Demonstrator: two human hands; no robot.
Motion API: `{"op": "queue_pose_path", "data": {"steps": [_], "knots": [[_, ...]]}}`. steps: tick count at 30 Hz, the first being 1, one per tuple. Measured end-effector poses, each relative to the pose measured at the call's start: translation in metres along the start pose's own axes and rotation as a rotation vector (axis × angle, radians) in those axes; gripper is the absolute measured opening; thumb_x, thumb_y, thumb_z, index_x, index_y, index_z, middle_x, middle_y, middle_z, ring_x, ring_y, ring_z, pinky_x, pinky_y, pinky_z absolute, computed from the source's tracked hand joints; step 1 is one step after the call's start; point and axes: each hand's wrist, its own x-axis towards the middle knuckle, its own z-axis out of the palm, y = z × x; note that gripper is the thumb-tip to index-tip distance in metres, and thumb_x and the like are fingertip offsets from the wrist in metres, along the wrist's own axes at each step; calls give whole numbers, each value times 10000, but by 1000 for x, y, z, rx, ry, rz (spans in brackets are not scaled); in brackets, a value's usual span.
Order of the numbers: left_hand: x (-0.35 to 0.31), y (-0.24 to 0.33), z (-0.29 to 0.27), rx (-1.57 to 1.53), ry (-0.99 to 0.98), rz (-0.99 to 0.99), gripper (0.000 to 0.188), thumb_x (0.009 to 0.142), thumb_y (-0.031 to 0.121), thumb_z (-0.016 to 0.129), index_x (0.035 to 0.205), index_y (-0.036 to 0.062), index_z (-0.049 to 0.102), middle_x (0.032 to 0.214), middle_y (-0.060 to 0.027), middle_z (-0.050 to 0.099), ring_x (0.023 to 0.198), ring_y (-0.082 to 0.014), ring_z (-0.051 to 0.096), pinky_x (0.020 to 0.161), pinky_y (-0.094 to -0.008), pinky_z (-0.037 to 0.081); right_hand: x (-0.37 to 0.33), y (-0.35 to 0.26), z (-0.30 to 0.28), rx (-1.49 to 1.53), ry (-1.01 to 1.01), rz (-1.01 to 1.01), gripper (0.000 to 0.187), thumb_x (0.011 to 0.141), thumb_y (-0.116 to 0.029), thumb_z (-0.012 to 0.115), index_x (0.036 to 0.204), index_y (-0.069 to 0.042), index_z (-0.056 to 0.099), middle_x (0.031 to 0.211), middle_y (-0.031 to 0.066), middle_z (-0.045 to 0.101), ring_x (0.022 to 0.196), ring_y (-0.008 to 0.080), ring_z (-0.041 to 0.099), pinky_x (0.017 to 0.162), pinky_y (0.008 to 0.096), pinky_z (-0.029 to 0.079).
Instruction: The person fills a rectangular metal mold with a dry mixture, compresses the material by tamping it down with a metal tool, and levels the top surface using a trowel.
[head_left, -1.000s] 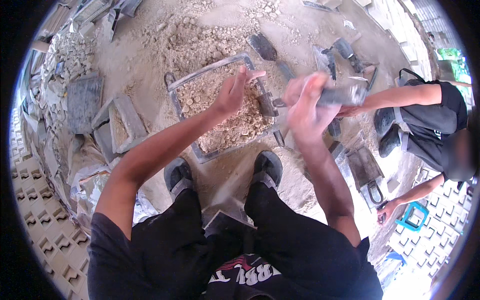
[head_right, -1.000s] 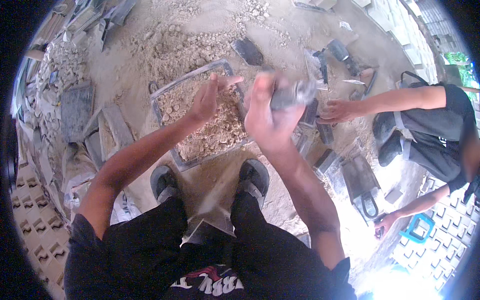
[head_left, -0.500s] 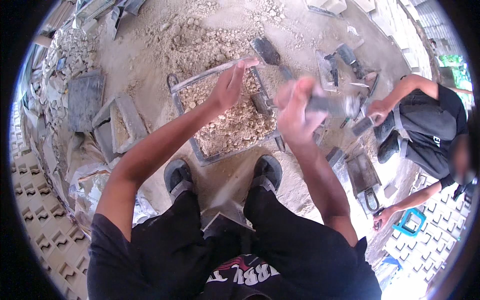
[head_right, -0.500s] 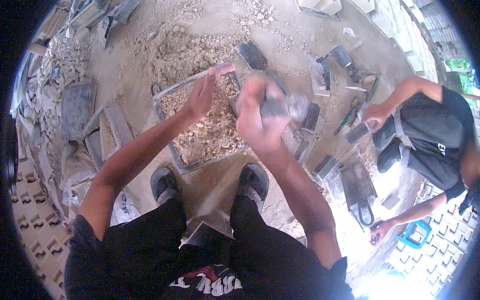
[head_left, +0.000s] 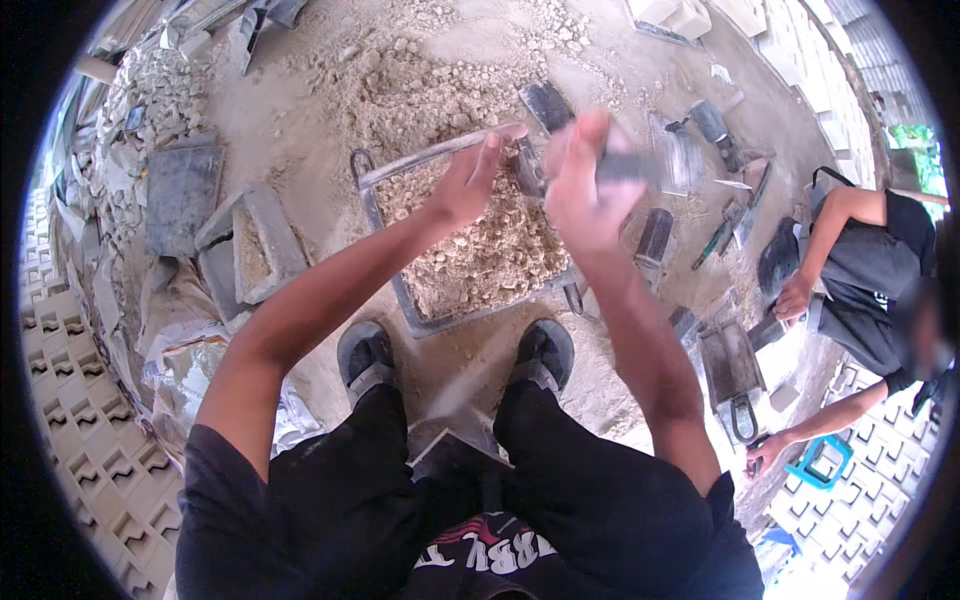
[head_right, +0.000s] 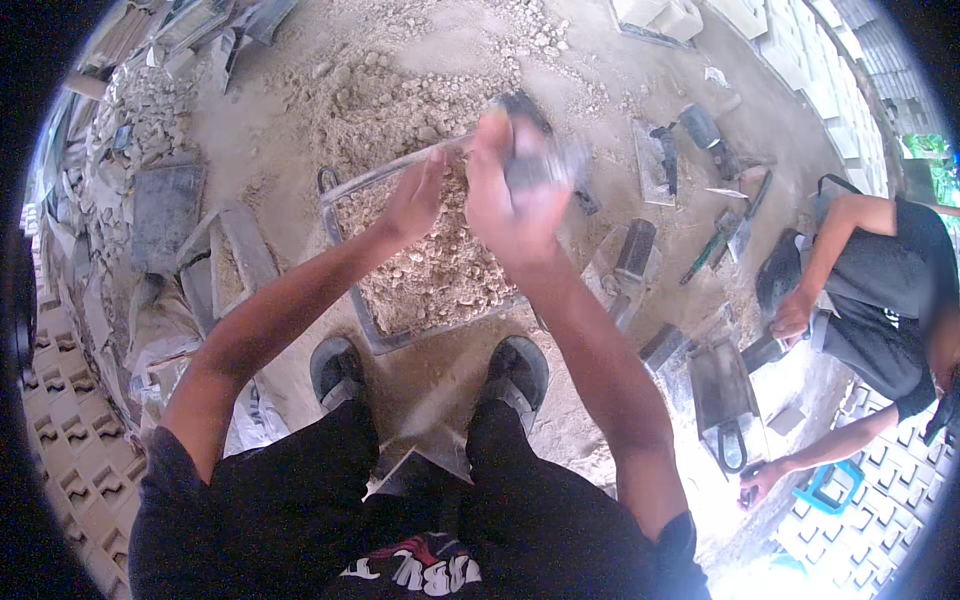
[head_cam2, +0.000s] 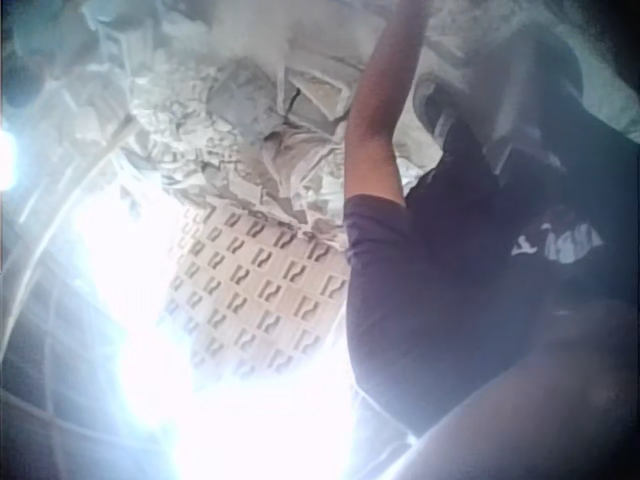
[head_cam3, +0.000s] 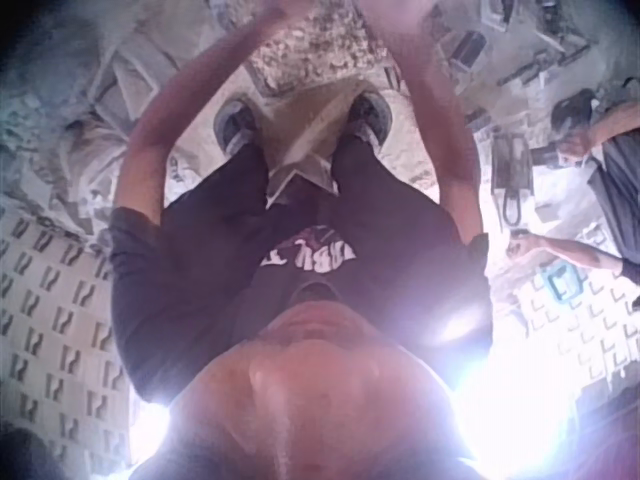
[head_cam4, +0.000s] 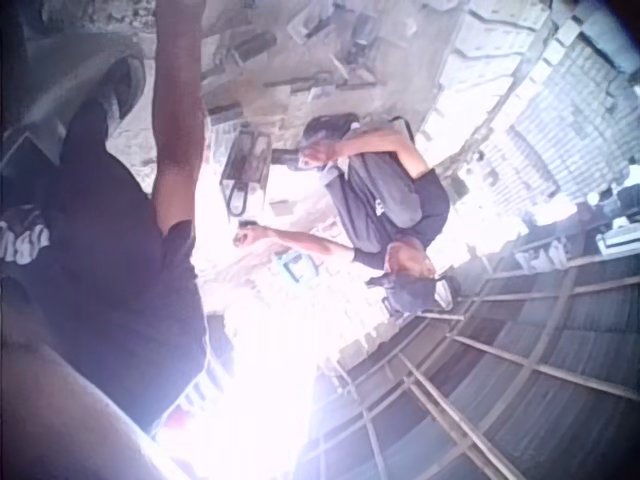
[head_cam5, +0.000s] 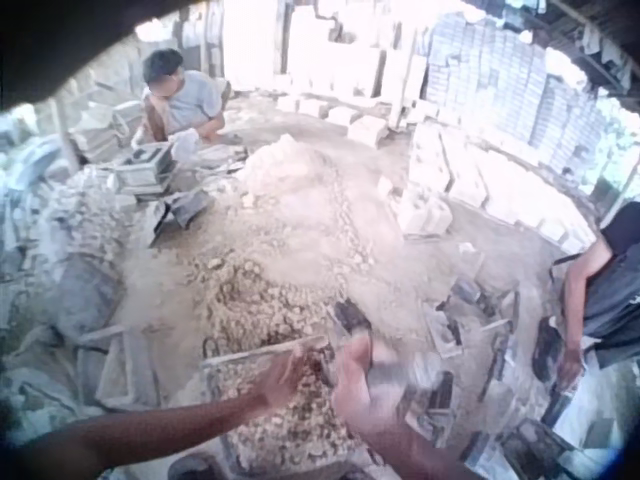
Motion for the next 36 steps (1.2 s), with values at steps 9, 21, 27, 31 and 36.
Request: {"op": "queue_pose_path", "data": {"steps": [9,21,27,31,36], "knots": [[8,10,-8,-284,232,-68,774,981,516,50,1361,-77,368,1436,-278,336,1390,-380,241,1162,-436,159,33,3,20,92,-2,168,358,997,-222,479,672,-78,436,502,-33,400,423,48,371,387,236,289],[9,16,14,-181,91,-120,752,976,507,27,1437,-57,217,1486,-270,240,1404,-373,198,1168,-398,151,20,20,17,110,-52,116,364,988,-261,506,678,-93,416,511,-42,400,433,38,364,393,233,272],[-20,9,4,-80,185,-61,692,1000,442,79,1435,-85,187,1503,-269,193,1415,-357,171,1172,-389,121,17,-21,14,181,-56,151,423,1006,-293,457,635,-94,424,467,-22,409,412,59,393,393,242,304],[-12,33,30,-165,174,-88,683,998,477,80,1467,-9,180,1491,-243,245,1417,-325,188,1153,-368,163,12,14,10,-84,-75,181,432,1010,-271,447,619,-89,427,453,-23,397,412,60,399,387,243,296],[-2,35,34,-586,208,-84,706,992,485,87,1463,-38,151,1530,-232,144,1428,-331,135,1170,-383,126,10,-28,8,-41,22,174,411,998,-268,480,635,-83,426,492,-11,417,421,63,391,401,246,307]]}}
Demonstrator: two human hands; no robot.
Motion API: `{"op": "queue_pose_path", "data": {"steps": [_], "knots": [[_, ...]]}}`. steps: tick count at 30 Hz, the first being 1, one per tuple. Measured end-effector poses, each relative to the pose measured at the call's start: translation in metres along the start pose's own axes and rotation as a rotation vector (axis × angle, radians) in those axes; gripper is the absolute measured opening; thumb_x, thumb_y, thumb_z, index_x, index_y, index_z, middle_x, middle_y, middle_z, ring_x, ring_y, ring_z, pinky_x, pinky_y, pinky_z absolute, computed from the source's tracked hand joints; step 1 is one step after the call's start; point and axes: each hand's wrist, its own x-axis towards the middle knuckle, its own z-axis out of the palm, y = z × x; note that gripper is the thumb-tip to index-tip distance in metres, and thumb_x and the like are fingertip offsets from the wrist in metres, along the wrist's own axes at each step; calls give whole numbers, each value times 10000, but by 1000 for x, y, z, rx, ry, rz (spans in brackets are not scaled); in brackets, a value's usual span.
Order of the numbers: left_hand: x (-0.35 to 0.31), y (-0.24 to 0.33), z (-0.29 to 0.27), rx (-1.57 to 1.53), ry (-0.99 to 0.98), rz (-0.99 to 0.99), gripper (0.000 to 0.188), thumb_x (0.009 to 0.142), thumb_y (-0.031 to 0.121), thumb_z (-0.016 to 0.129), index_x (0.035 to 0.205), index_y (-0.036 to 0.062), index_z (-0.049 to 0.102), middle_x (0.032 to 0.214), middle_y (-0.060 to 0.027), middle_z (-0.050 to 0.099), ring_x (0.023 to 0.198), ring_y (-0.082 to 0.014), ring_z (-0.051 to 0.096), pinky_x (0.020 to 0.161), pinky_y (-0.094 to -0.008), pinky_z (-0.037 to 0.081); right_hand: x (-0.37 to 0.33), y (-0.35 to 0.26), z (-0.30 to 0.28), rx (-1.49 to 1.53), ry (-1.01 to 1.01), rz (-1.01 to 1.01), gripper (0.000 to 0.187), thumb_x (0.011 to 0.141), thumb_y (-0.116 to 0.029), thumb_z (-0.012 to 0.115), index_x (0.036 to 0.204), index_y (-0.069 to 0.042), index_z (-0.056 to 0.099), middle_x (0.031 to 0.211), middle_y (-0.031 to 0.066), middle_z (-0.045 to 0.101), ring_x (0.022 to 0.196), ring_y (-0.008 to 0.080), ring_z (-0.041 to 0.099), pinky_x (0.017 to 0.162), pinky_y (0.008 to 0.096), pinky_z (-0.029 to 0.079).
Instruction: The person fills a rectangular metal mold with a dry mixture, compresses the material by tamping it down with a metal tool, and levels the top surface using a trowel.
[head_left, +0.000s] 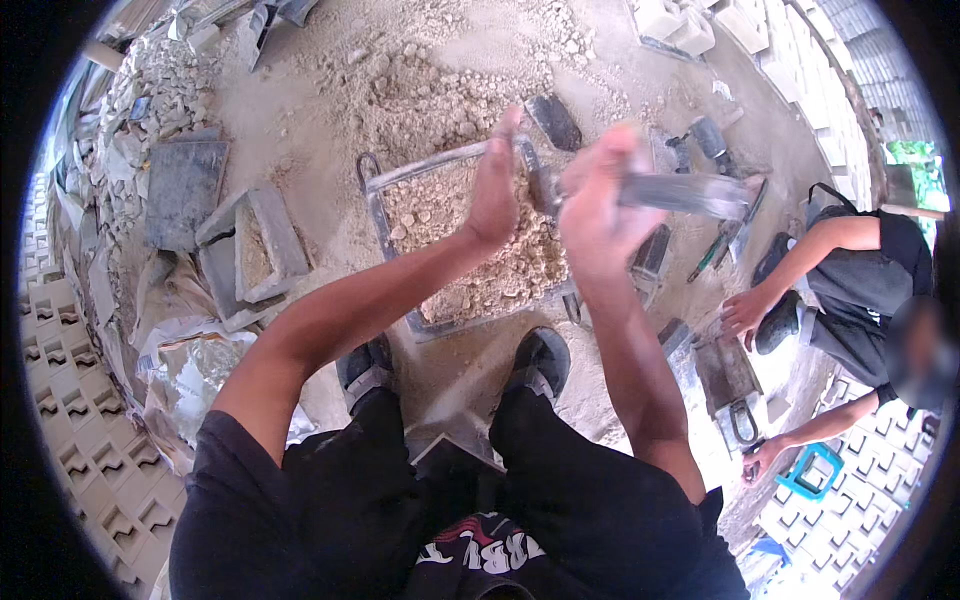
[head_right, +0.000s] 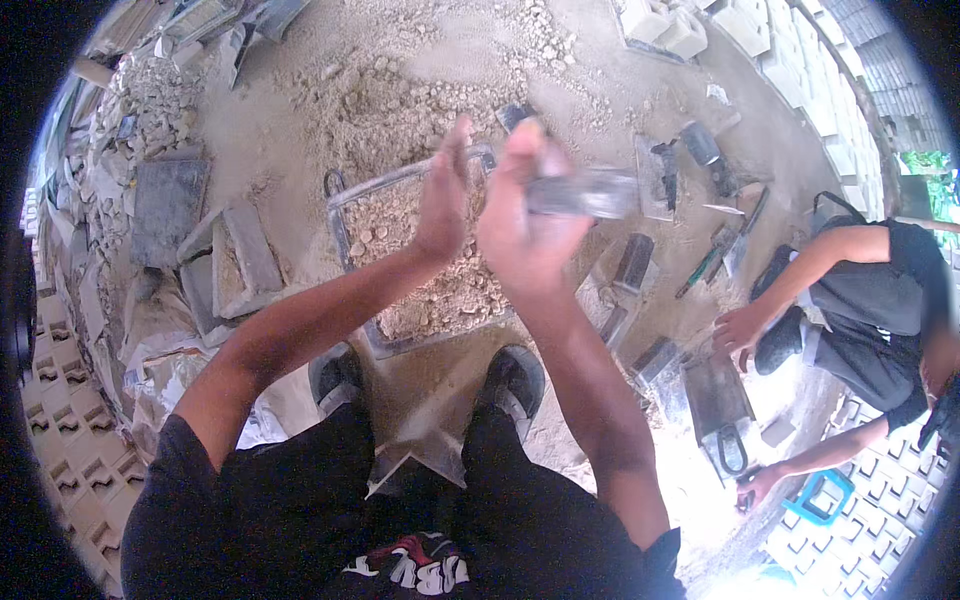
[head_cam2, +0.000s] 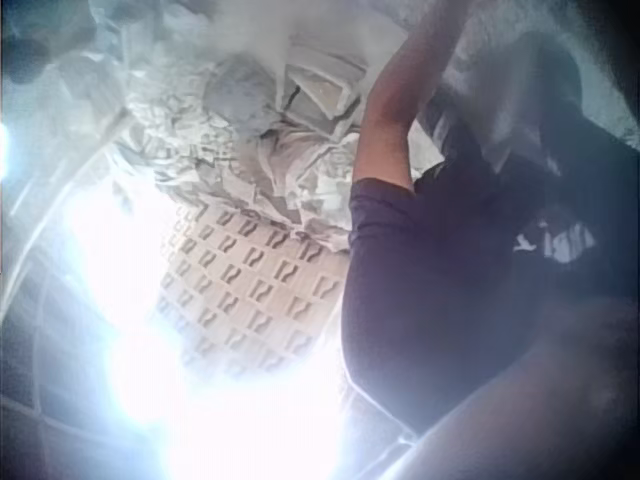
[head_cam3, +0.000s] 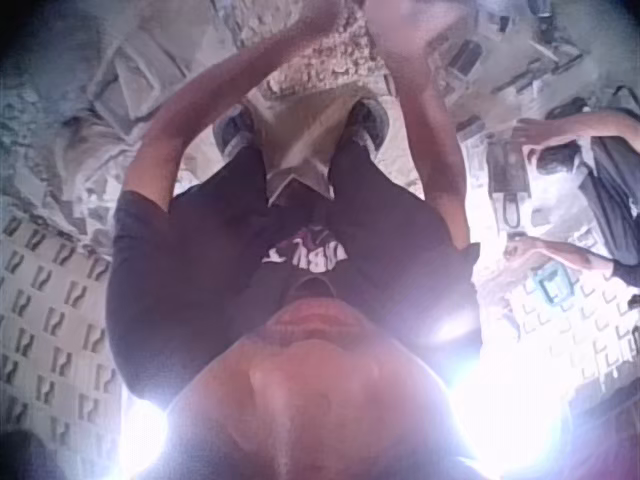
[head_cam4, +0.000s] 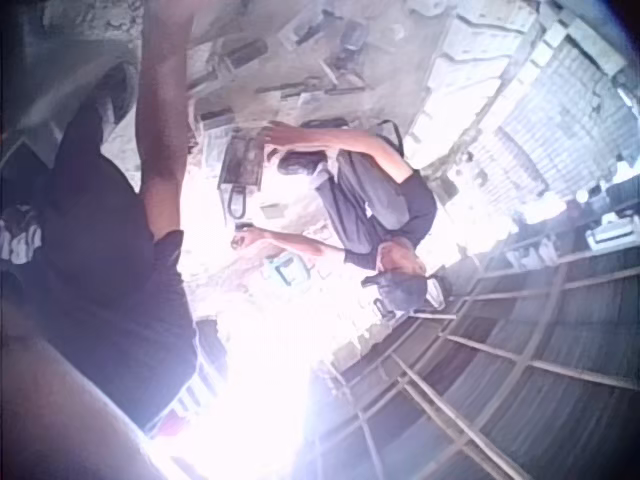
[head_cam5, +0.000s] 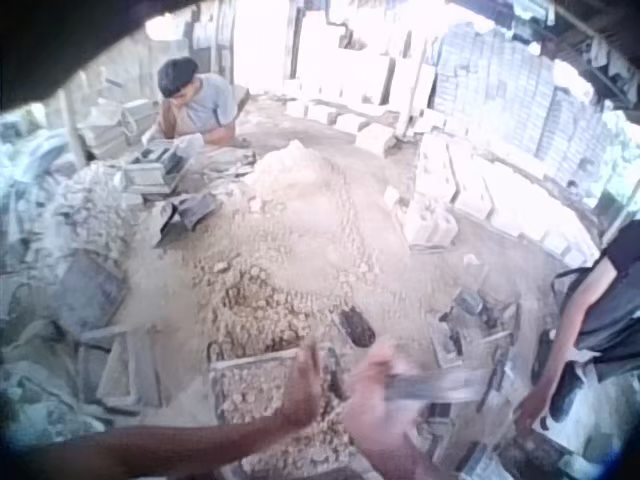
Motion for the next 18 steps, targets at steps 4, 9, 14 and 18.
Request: {"op": "queue_pose_path", "data": {"steps": [4,9,14,18], "knots": [[12,14,-27,121,100,48,693,997,476,90,1466,-30,153,1535,-215,144,1433,-317,122,1171,-377,107,-10,-2,1,94,-46,-16,375,1002,-259,465,677,-73,446,481,-13,412,403,73,373,395,251,296],[-9,2,-32,248,59,13,676,1005,466,94,1469,-21,157,1542,-194,145,1439,-300,106,1171,-368,83,-26,0,-13,28,-97,-62,395,1015,-234,422,648,-97,368,462,-29,332,386,68,303,381,260,252],[-33,-7,-4,474,-60,-36,659,1012,444,91,1462,-29,179,1538,-192,166,1435,-294,128,1170,-363,83,-30,-25,-25,189,-44,24,404,1007,-248,456,644,-87,384,475,-33,340,396,68,306,384,261,244],[-20,-20,21,11,58,3,591,1027,359,171,1456,-48,175,1518,-212,206,1428,-282,150,1169,-361,104,-30,2,-21,-6,-78,50,408,1011,-231,440,635,-101,350,478,-28,335,395,51,284,372,266,221]]}}
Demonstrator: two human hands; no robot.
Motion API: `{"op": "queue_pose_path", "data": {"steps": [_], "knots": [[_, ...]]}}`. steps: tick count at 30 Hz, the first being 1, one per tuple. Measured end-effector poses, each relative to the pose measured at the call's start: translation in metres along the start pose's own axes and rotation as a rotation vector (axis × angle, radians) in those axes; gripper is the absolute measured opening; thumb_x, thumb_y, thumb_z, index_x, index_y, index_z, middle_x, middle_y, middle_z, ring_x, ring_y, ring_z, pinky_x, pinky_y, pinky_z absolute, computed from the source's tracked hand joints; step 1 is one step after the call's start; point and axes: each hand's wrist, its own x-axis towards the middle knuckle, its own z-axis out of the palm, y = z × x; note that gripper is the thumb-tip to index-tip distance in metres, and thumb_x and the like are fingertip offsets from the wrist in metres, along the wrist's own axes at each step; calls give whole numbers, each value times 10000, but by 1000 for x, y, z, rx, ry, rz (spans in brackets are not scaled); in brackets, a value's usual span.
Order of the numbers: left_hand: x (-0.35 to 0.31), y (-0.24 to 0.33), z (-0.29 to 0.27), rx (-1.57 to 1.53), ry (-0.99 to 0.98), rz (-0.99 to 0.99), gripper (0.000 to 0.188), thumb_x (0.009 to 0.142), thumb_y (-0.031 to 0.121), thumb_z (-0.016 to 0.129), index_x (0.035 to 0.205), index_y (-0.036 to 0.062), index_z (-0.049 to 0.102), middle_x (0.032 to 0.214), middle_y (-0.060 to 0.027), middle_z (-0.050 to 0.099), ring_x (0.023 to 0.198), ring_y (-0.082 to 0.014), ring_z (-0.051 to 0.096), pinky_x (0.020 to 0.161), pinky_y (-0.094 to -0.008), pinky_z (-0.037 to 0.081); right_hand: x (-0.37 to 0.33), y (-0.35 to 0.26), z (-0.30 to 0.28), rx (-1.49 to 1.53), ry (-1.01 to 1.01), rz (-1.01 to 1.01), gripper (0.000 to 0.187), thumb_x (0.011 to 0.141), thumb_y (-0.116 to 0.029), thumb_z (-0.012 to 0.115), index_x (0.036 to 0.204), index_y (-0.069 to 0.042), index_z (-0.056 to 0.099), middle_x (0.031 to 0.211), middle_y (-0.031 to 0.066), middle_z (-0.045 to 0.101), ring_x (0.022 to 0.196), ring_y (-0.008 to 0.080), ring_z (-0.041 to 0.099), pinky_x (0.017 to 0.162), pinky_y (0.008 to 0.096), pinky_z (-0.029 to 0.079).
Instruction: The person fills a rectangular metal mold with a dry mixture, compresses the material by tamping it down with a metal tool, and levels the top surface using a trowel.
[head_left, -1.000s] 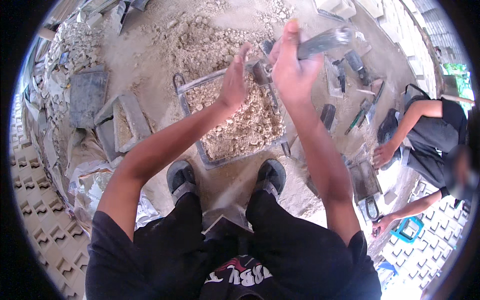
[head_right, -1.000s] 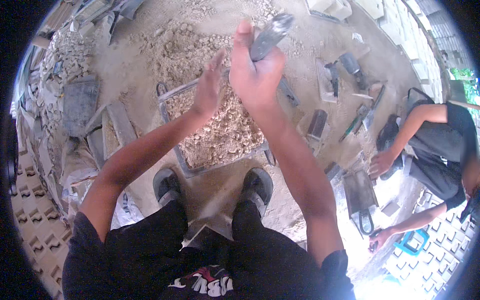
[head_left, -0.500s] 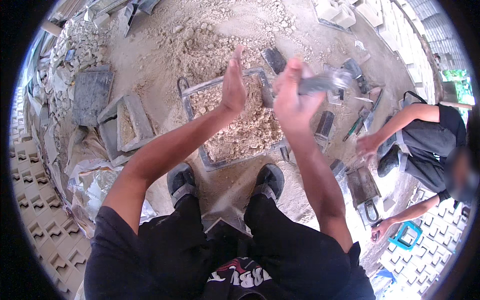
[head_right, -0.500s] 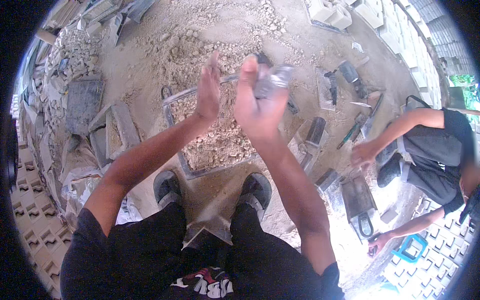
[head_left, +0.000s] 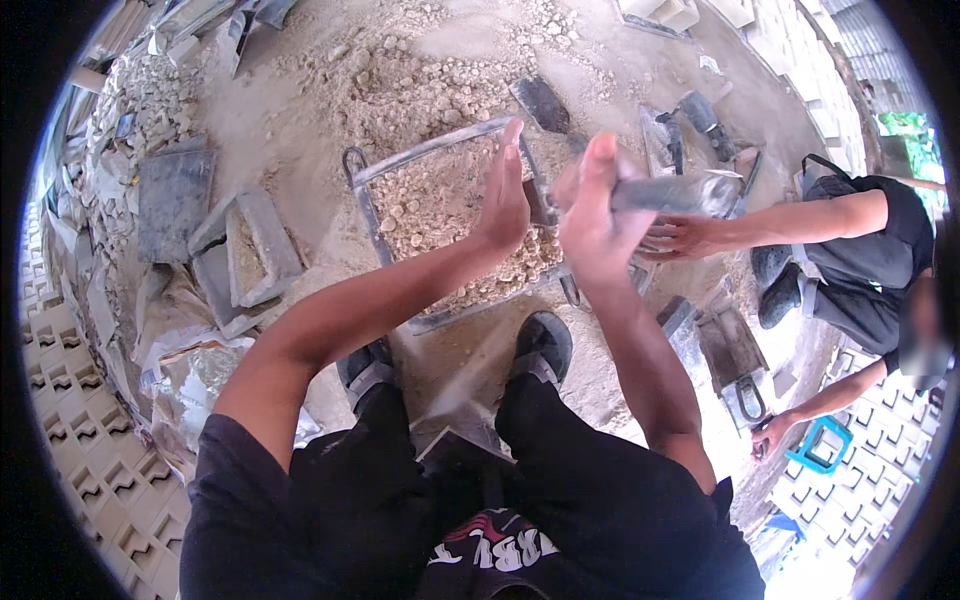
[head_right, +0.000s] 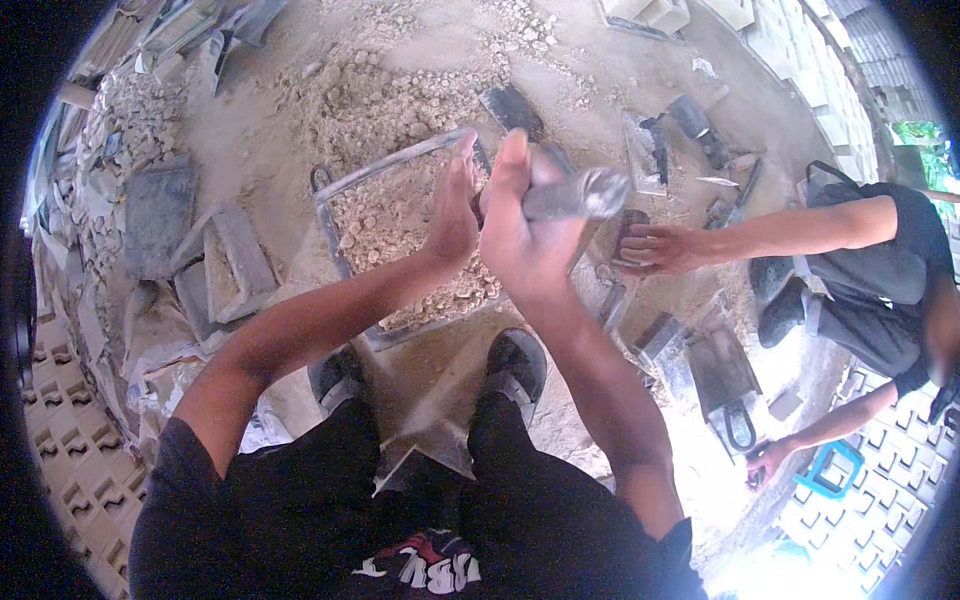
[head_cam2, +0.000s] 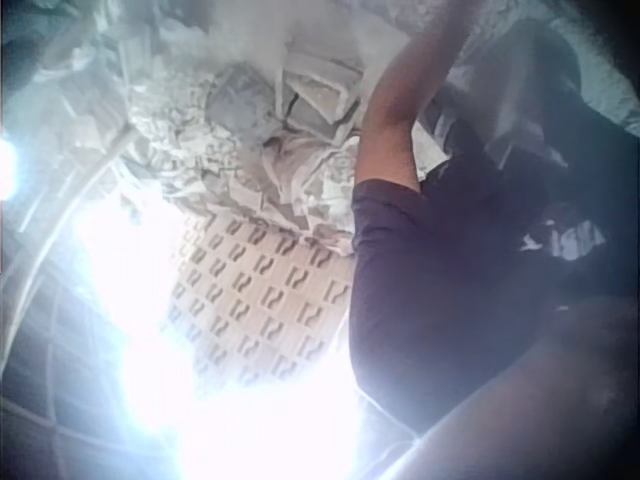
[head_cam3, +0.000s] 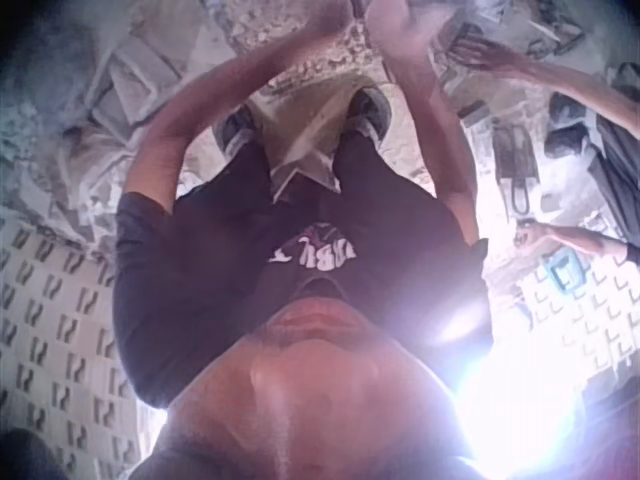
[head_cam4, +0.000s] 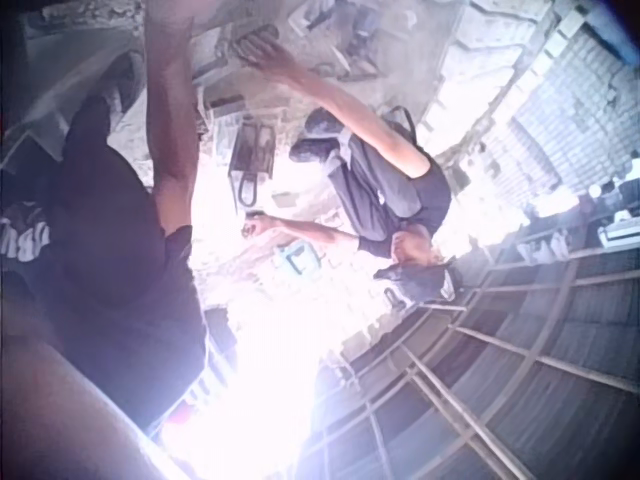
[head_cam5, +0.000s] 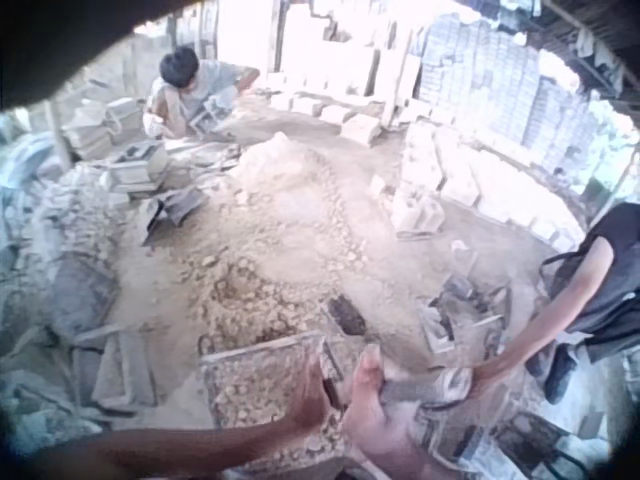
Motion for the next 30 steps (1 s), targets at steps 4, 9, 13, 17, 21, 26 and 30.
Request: {"op": "queue_pose_path", "data": {"steps": [4,9,13,17,21,26,30], "knots": [[-1,10,-14,62,-67,15,595,1026,359,171,1456,-51,169,1518,-210,207,1406,-283,190,1160,-361,128,-14,-20,-19,170,65,-70,396,1007,-218,454,640,-98,366,494,-15,372,407,63,294,389,263,227],[-3,21,-33,184,-97,17,600,1024,359,170,1457,-55,163,1518,-207,209,1378,-284,241,1148,-360,157,-6,-13,-20,194,-13,74,371,1002,-192,456,651,-74,424,545,-39,436,476,32,383,429,216,280],[-24,21,-33,313,-151,10,604,1023,360,170,1458,-58,157,1519,-205,210,1356,-284,281,1139,-359,181,-23,-14,-27,160,-71,-82,395,1015,-229,426,649,-84,394,510,-26,380,436,55,314,404,255,240],[-44,4,1,224,-111,40,618,1021,366,178,1458,-69,142,1506,-215,235,1287,-298,414,1114,-367,265,-22,-29,-37,138,-87,167,345,1002,-179,453,682,-59,496,571,-35,445,521,41,406,460,233,310],[-41,5,3,135,-138,0,612,1018,355,184,1458,-69,141,1514,-217,209,1280,-294,380,1113,-371,241,-40,-9,-31,58,-9,-59,363,1026,-185,361,679,-78,362,487,-17,330,421,67,310,395,259,240],[-19,21,-22,195,-162,42,608,1013,340,188,1457,-71,135,1524,-218,170,1333,-297,270,1129,-375,174,-34,-27,-39,193,-42,17,347,1020,-153,375,685,-69,350,490,-22,313,418,73,272,398,279,226],[-20,25,-27,247,-214,34,604,1009,327,192,1457,-73,131,1533,-219,139,1375,-299,183,1143,-379,120,-43,-13,-48,23,-99,37,360,1023,-169,371,677,-73,344,489,-29,303,427,62,268,401,271,217]]}}
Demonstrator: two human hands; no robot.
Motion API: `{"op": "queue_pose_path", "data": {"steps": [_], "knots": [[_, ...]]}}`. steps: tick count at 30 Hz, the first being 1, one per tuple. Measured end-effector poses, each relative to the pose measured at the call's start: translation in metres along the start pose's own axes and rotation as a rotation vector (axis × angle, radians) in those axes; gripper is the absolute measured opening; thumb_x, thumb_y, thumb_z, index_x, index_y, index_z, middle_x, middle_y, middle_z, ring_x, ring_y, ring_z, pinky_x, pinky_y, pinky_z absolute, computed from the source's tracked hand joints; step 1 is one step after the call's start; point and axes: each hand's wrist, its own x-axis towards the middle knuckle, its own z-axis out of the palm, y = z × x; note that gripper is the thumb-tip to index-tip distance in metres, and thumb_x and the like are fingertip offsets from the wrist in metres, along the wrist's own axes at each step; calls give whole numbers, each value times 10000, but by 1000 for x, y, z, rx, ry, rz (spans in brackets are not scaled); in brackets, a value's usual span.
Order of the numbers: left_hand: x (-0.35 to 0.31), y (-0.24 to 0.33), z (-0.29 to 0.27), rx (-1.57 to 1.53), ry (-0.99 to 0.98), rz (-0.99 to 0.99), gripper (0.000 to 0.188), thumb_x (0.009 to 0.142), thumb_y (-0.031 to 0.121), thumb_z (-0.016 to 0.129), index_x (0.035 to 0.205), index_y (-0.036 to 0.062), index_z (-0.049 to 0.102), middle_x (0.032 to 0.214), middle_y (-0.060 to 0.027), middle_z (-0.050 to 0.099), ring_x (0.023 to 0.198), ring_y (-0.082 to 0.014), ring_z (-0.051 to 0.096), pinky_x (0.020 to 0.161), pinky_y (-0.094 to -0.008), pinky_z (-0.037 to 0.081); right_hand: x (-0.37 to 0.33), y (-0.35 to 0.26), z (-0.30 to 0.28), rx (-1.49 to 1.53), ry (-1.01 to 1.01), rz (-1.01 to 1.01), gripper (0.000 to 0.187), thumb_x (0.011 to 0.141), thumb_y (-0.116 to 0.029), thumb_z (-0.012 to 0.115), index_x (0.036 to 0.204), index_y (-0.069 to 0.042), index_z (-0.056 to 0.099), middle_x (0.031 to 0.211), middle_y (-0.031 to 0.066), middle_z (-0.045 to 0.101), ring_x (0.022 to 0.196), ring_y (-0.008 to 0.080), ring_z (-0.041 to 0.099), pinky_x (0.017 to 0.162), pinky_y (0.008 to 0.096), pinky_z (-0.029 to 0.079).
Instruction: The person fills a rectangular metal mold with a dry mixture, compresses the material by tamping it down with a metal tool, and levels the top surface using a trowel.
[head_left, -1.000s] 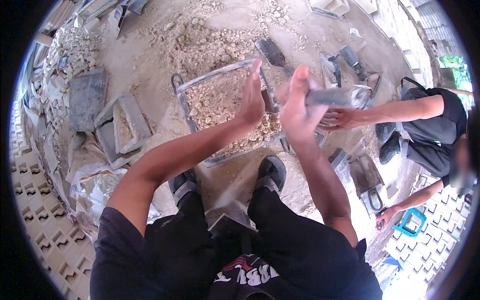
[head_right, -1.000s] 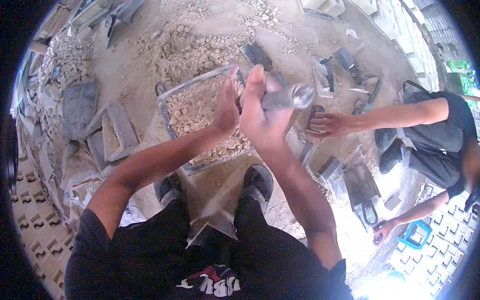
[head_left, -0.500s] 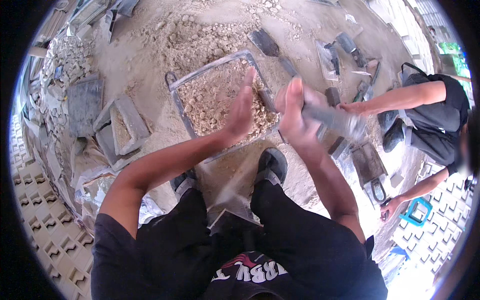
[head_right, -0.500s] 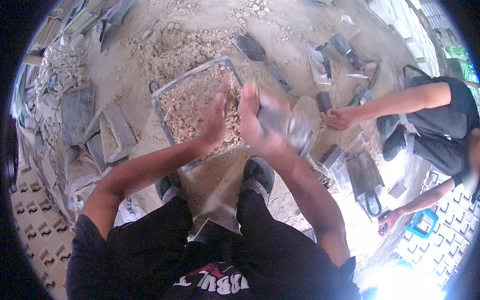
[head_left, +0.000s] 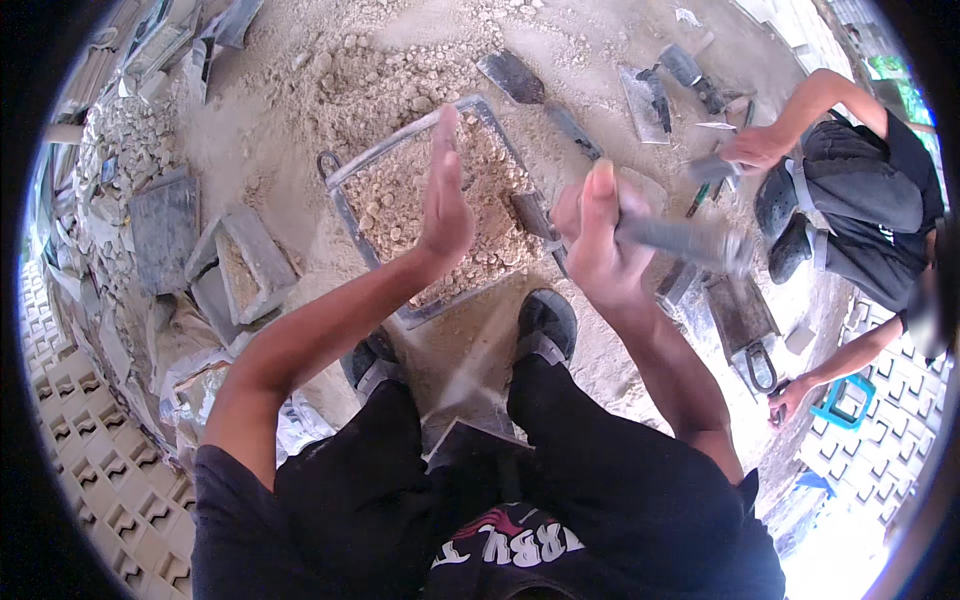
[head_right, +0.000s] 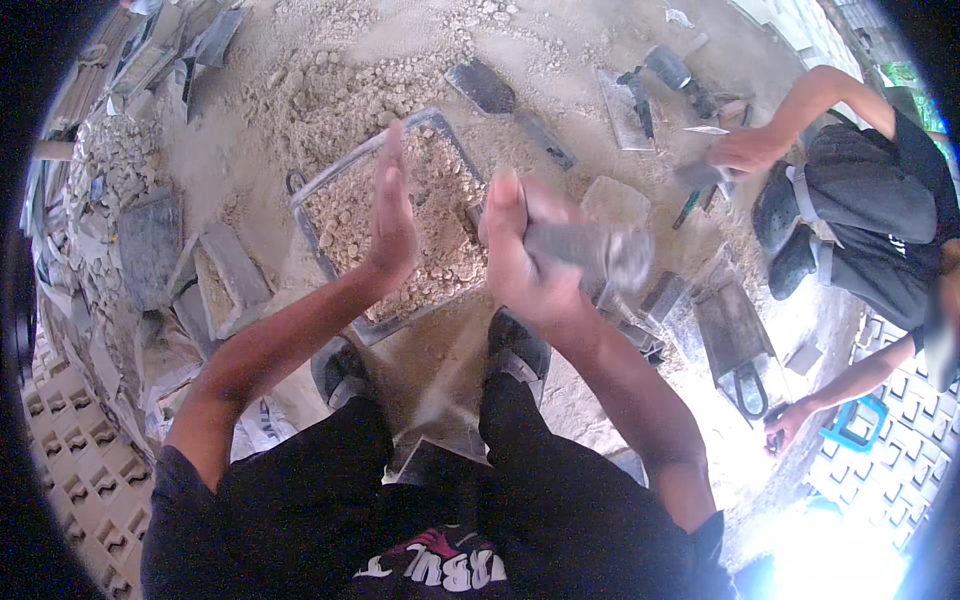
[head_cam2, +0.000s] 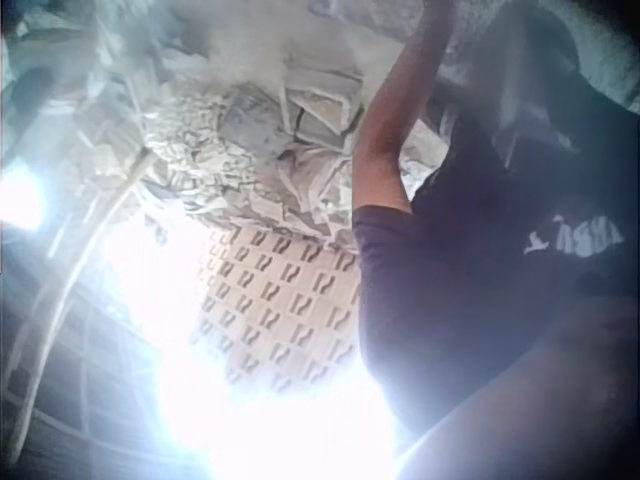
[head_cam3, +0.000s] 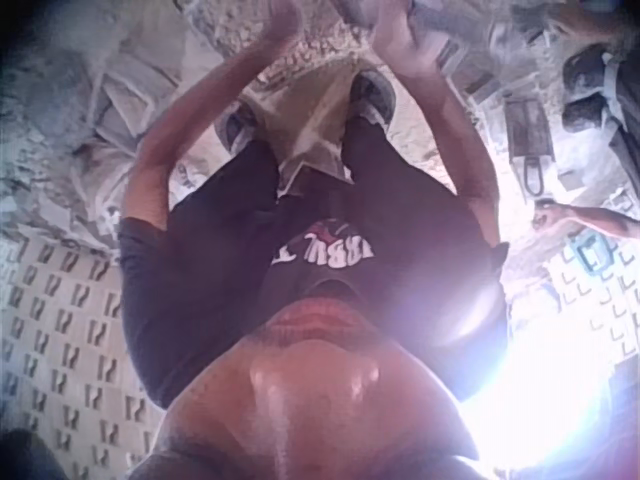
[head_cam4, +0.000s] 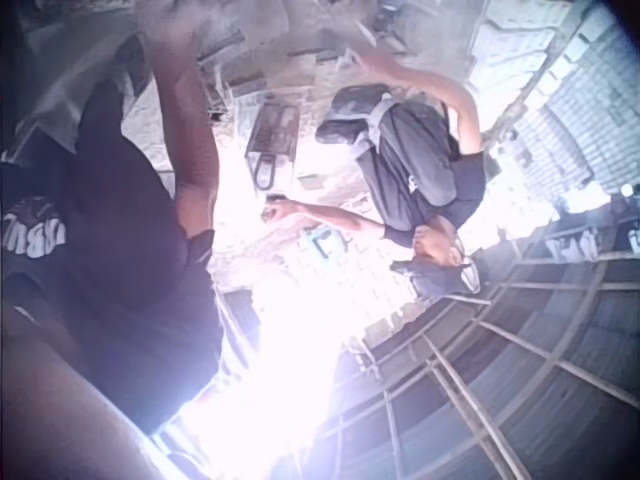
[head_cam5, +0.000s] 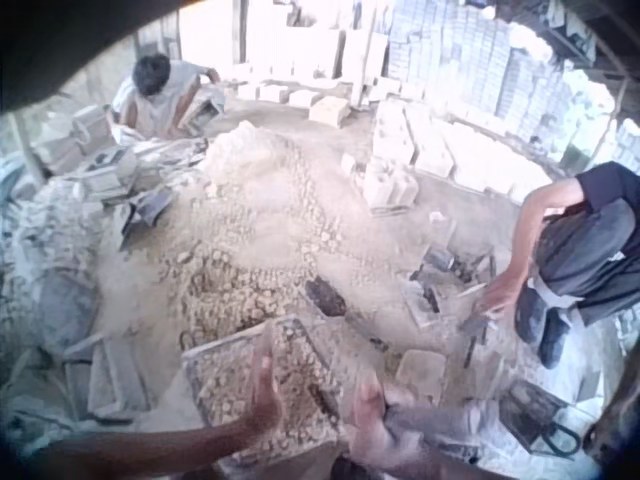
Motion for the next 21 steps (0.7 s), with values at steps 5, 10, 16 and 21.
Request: {"op": "queue_pose_path", "data": {"steps": [5,10,16,21], "knots": [[-37,-15,30,127,-45,77,600,1003,311,196,1456,-75,125,1544,-221,100,1428,-302,73,1159,-383,52,-8,3,2,-151,-9,-27,364,1023,-167,372,673,-71,354,495,-18,342,434,63,293,405,271,232],[-28,-19,42,165,-6,128,604,1000,311,192,1449,-88,131,1541,-239,88,1447,-318,27,1165,-389,24,10,-15,4,123,108,64,368,1030,-185,366,682,-66,371,511,-10,378,445,66,278,414,275,243],[21,-16,40,44,103,103,598,1005,320,186,1446,-82,153,1535,-229,122,1442,-310,61,1165,-384,43,7,-26,2,97,137,90,407,1029,-256,371,657,-94,335,504,-18,341,449,81,288,434,278,238],[31,-13,15,-14,150,60,594,1009,326,182,1445,-77,172,1530,-221,150,1438,-304,90,1165,-379,58,-14,-30,-5,-90,-57,-43,362,1009,-231,413,686,-78,358,524,18,424,449,103,362,445,285,310]]}}
